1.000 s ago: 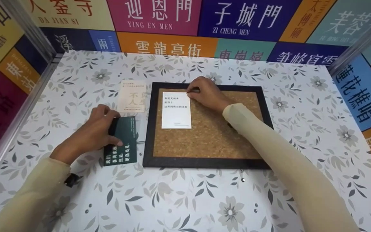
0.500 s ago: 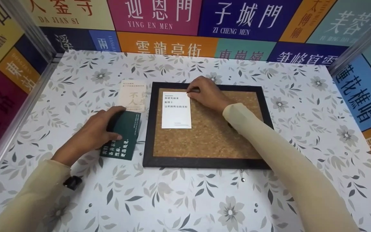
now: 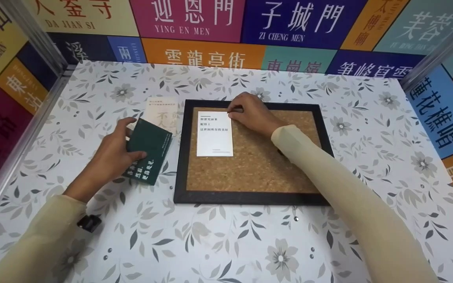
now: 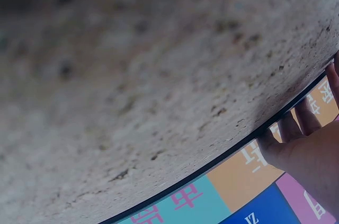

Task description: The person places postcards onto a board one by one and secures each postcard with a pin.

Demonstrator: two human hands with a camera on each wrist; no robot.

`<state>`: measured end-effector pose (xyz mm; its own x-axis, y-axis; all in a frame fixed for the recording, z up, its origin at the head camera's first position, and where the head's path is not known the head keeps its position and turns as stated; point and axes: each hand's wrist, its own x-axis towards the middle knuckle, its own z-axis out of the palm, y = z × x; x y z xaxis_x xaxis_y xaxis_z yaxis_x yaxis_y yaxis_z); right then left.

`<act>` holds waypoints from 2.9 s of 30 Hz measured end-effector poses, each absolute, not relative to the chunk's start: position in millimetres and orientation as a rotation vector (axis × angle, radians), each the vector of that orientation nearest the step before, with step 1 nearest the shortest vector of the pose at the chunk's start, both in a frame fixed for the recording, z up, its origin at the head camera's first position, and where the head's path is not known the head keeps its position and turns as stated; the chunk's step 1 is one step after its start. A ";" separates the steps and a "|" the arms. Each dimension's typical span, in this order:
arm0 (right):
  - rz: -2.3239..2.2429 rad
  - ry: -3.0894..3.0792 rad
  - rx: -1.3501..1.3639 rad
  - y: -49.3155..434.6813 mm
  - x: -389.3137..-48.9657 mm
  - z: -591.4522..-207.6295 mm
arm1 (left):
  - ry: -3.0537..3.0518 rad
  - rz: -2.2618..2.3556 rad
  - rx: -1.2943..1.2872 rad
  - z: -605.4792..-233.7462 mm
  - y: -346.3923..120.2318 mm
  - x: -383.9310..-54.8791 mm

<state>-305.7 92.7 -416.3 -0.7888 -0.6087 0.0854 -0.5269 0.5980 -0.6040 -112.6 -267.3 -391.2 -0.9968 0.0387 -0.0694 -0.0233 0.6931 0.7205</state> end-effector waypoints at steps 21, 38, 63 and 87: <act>-0.964 2.683 -0.963 92.7 -305.9 -417.1 | 2.788 1.392 0.006 -389.0 -273.0 -109.2; -0.966 2.687 -0.979 93.4 -305.9 -417.2 | 2.694 1.550 0.110 -374.8 -253.1 -107.7; -0.963 2.696 -0.976 92.3 -304.4 -417.2 | 2.609 1.610 0.247 -376.4 -205.7 -128.4; -0.941 2.691 -0.973 90.4 -306.8 -418.9 | 2.566 1.564 0.444 -389.1 -155.5 -148.6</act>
